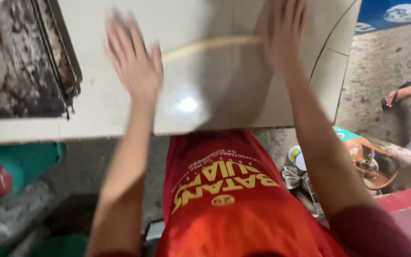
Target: Rolling pieces of dough into long ropes and twisting them into shapes before placing them on a baking tray.
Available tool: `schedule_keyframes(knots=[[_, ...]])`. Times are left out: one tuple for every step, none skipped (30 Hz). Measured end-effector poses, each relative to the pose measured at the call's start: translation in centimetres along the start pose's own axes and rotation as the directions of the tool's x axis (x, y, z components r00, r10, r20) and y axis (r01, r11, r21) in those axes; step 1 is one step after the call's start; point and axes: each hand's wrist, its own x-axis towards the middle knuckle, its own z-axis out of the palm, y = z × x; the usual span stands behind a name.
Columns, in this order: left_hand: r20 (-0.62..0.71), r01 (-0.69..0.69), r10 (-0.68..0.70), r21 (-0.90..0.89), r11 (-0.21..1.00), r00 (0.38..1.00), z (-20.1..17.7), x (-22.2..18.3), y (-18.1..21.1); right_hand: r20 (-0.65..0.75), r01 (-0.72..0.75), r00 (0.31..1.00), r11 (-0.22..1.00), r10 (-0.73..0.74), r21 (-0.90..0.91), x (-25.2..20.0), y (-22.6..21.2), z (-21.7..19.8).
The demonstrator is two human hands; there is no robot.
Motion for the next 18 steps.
schedule_keyframes(knots=[[-0.054,0.042,-0.043,-0.015,0.999,0.998,-0.7,-2.2,0.7,-0.145,0.152,0.978,0.988,-0.150,0.000,-3.2,-0.4,0.1],[-0.053,0.024,-0.025,-0.021,0.999,0.998,-0.4,-3.6,1.3,-0.150,0.134,0.980,0.991,-0.133,-0.004,-6.4,-1.0,-0.9],[-0.036,0.078,-0.077,0.002,0.997,0.996,-0.2,-5.8,1.4,-0.120,0.126,0.984,0.992,-0.129,-0.032,-10.3,-2.1,-1.7],[-0.020,0.130,-0.130,0.027,0.991,0.991,-0.2,-8.2,1.3,-0.089,0.119,0.988,0.991,-0.124,-0.061,-14.2,-3.4,-2.5],[-0.010,0.131,-0.130,0.031,0.991,0.991,-0.4,-8.2,1.8,-0.080,0.117,0.989,0.991,-0.121,-0.057,-16.3,-4.2,-2.9],[-0.017,0.083,-0.083,-0.007,0.997,0.996,-0.6,-8.3,2.2,0.062,-0.004,0.998,0.995,-0.002,0.097,-18.3,-5.1,-3.4],[-0.032,0.031,-0.032,-0.046,0.998,0.999,-0.8,-7.9,2.6,0.211,-0.144,0.973,0.962,0.095,0.231,-20.0,-6.1,-3.9],[-0.030,0.027,-0.028,-0.043,0.999,0.999,1.2,-9.7,2.4,0.213,-0.148,0.972,0.961,0.098,0.233,-20.1,-7.4,-3.9],[0.113,-0.037,0.072,-0.291,0.956,0.991,3.3,-11.5,2.3,0.210,-0.079,0.977,0.982,0.041,0.173,-20.1,-8.5,-4.0],[0.223,-0.059,0.204,-0.525,0.849,0.953,5.4,-13.2,2.3,0.211,-0.008,0.977,0.994,-0.015,0.111,-20.1,-9.6,-4.1],[0.230,-0.050,0.199,-0.525,0.849,0.953,3.9,-13.5,3.4,0.219,-0.007,0.976,0.994,-0.018,0.111,-19.5,-10.9,-4.2],[0.183,-0.279,0.370,-0.389,0.878,0.911,2.4,-13.6,4.5,0.222,0.037,0.972,0.983,-0.077,0.180,-18.8,-12.2,-4.3],[0.165,-0.493,0.533,-0.229,0.839,0.830,0.9,-13.6,5.5,0.218,0.081,0.966,0.964,-0.138,0.252,-17.9,-13.6,-4.4],[0.171,-0.489,0.529,-0.228,0.842,0.831,1.5,-12.3,5.4,0.223,0.082,0.964,0.963,-0.142,0.256,-16.6,-13.8,-3.5],[0.169,-0.478,0.499,-0.151,0.865,0.850,2.3,-10.6,5.3,0.195,0.095,0.971,0.972,-0.138,0.213,-15.0,-14.0,-2.5],[0.165,-0.463,0.469,-0.074,0.883,0.868,3.0,-8.8,5.3,0.166,0.107,0.977,0.980,-0.136,0.169,-13.2,-14.2,-1.6],[0.164,-0.456,0.461,-0.069,0.887,0.872,2.0,-5.8,5.5,0.166,0.117,0.975,0.978,-0.146,0.172,-10.6,-13.8,-1.7],[0.211,-0.331,0.335,-0.056,0.942,0.918,0.9,-2.8,5.8,0.162,0.104,0.980,0.993,-0.112,0.051,-8.0,-13.4,-1.9]])
